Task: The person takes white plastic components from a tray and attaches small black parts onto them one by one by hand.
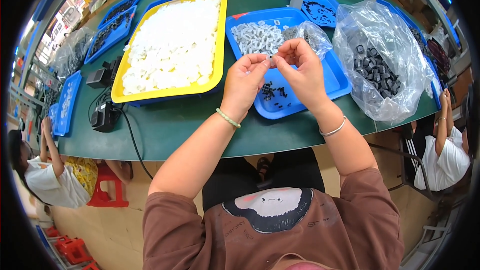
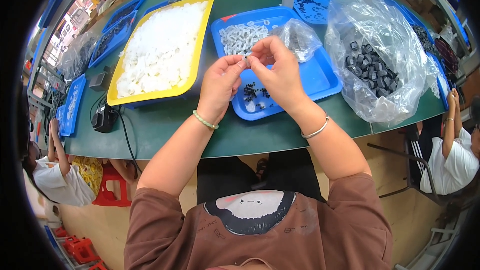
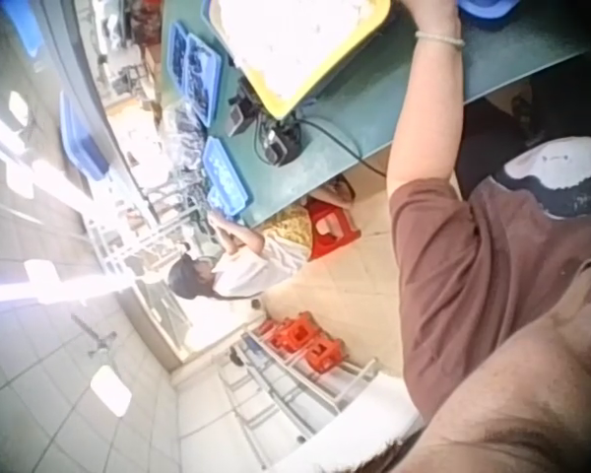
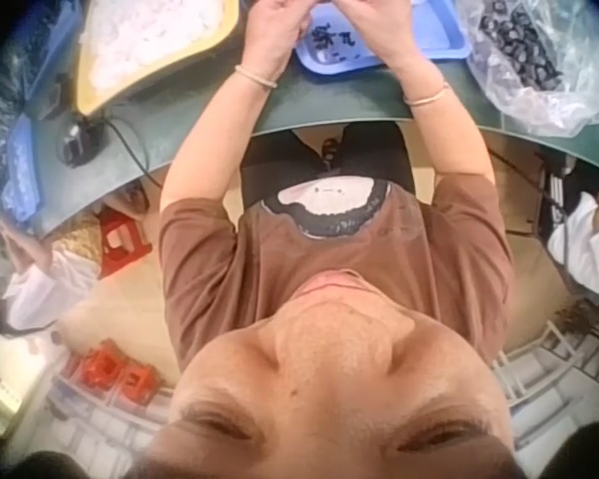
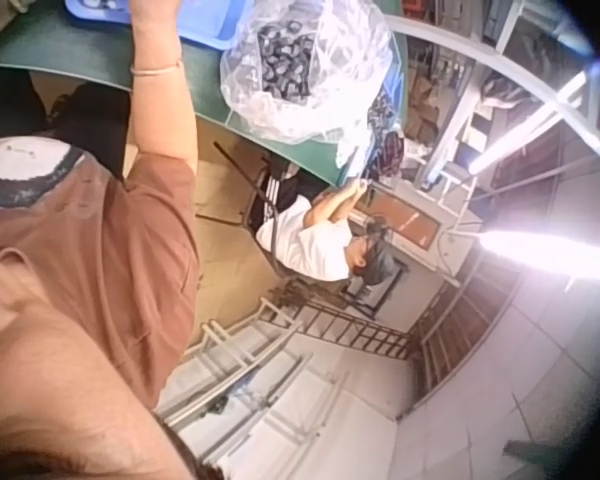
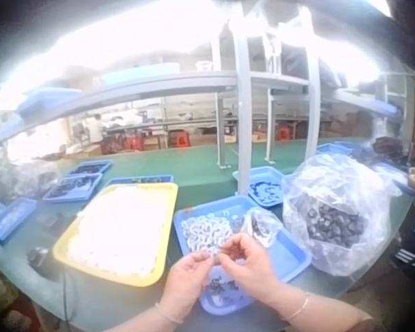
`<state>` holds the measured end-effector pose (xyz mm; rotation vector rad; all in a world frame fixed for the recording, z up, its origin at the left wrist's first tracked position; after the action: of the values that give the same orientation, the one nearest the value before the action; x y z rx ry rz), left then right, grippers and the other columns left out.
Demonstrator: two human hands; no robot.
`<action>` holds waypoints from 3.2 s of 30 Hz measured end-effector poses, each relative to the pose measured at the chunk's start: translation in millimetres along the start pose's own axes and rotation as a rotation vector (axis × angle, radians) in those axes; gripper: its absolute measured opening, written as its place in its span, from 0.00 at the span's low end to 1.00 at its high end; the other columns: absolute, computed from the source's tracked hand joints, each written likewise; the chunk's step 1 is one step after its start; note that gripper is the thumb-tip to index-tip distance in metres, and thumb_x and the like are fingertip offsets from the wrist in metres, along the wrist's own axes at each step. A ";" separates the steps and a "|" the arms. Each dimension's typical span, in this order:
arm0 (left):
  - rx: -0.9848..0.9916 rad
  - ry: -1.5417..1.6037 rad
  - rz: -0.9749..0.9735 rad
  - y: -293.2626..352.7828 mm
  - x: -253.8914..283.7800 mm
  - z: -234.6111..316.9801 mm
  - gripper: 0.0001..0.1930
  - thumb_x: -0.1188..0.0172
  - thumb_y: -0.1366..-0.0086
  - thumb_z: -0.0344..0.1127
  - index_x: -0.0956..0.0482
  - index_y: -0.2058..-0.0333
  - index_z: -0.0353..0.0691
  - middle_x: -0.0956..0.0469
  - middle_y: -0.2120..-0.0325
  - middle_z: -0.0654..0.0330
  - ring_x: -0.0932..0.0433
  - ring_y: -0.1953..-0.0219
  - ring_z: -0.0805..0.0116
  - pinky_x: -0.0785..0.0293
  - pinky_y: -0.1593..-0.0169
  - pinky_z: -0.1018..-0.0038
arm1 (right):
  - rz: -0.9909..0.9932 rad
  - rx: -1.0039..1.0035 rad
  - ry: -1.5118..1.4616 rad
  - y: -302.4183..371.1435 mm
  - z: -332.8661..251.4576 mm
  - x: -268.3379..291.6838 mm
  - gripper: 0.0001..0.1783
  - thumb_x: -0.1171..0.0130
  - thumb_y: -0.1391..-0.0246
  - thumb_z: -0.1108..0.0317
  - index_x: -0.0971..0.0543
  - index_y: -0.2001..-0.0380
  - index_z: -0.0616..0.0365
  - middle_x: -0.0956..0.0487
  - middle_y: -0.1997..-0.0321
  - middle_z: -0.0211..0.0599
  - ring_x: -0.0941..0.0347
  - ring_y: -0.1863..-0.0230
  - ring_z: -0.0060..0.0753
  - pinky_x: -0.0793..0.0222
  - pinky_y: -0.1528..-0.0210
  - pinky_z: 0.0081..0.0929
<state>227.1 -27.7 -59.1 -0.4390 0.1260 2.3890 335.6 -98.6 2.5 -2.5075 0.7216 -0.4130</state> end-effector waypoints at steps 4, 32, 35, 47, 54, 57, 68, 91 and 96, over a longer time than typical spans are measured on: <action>-0.003 0.087 0.063 -1.0 9.1 -3.0 0.11 0.38 0.39 0.37 0.23 0.60 0.39 0.25 0.73 0.71 0.39 0.78 0.88 0.45 0.77 0.88 | 0.045 0.077 0.037 1.7 -13.4 2.2 0.09 0.39 0.53 0.77 0.28 0.68 0.61 0.24 0.71 0.30 0.27 0.70 0.19 0.31 0.66 0.18; -0.275 -0.262 -0.018 8.5 -3.6 17.7 0.08 0.38 0.39 0.33 0.23 0.64 0.35 0.24 0.69 0.68 0.30 0.67 0.83 0.32 0.63 0.84 | -0.393 -0.297 -0.085 3.2 16.4 -9.1 0.07 0.41 0.46 0.72 0.23 0.65 0.64 0.23 0.68 0.26 0.30 0.68 0.13 0.32 0.64 0.15; -0.269 -0.278 -0.025 7.2 -4.3 15.4 0.07 0.39 0.38 0.31 0.23 0.65 0.35 0.25 0.71 0.70 0.31 0.70 0.85 0.33 0.66 0.85 | -0.431 -0.272 -0.033 4.2 17.1 -9.6 0.05 0.42 0.46 0.74 0.24 0.66 0.63 0.23 0.68 0.27 0.30 0.67 0.14 0.32 0.64 0.15; -0.255 -0.230 -0.032 5.2 -5.4 9.4 0.06 0.39 0.41 0.31 0.23 0.67 0.36 0.24 0.74 0.68 0.30 0.73 0.83 0.31 0.70 0.83 | -0.356 -0.047 0.216 4.7 -3.4 -11.6 0.06 0.38 0.50 0.73 0.24 0.69 0.62 0.22 0.72 0.29 0.28 0.71 0.18 0.32 0.67 0.20; -0.065 -0.014 0.025 -2.5 6.0 1.0 0.08 0.41 0.37 0.32 0.25 0.60 0.38 0.24 0.69 0.67 0.39 0.79 0.87 0.44 0.77 0.88 | -0.120 -0.085 0.075 -19.2 15.8 32.8 0.07 0.45 0.42 0.75 0.24 0.60 0.63 0.23 0.64 0.27 0.28 0.61 0.18 0.32 0.57 0.15; -0.039 0.028 0.056 -1.5 6.0 0.7 0.09 0.42 0.37 0.31 0.26 0.59 0.37 0.22 0.67 0.65 0.41 0.81 0.87 0.47 0.79 0.88 | 0.112 -0.002 0.618 -36.9 31.0 97.1 0.08 0.45 0.44 0.75 0.23 0.62 0.65 0.19 0.65 0.38 0.24 0.64 0.26 0.29 0.59 0.22; -0.032 0.000 0.071 0.5 7.9 2.0 0.09 0.38 0.39 0.31 0.23 0.60 0.38 0.23 0.65 0.67 0.29 0.68 0.85 0.38 0.72 0.88 | -0.121 0.021 1.022 -37.2 74.1 68.7 0.11 0.38 0.55 0.69 0.19 0.66 0.58 0.20 0.68 0.46 0.23 0.63 0.45 0.28 0.60 0.37; 0.021 0.203 0.073 -0.5 10.4 -1.5 0.09 0.39 0.40 0.31 0.25 0.60 0.41 0.24 0.71 0.73 0.42 0.82 0.91 0.51 0.80 0.88 | -0.197 -0.446 -0.367 2.0 32.4 -6.3 0.10 0.39 0.47 0.67 0.20 0.64 0.61 0.19 0.67 0.30 0.28 0.67 0.16 0.34 0.63 0.16; 0.008 0.201 0.061 0.4 7.4 1.3 0.10 0.39 0.40 0.31 0.25 0.60 0.41 0.29 0.75 0.75 0.43 0.82 0.91 0.51 0.81 0.88 | -0.207 -0.291 -0.272 1.6 22.2 -13.3 0.07 0.38 0.47 0.70 0.22 0.68 0.63 0.21 0.69 0.28 0.29 0.68 0.15 0.33 0.66 0.14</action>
<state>221.4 -23.1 -60.5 -0.6801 0.2431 2.3980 333.2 -84.0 -18.8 -2.8490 0.4429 -0.0319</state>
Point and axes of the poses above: each hand's wrist, its own y-axis away from the middle knuckle, its own x-axis out of the back of the hand, z = x × y, the point moved 10 cm from there along -y, towards the middle knuckle
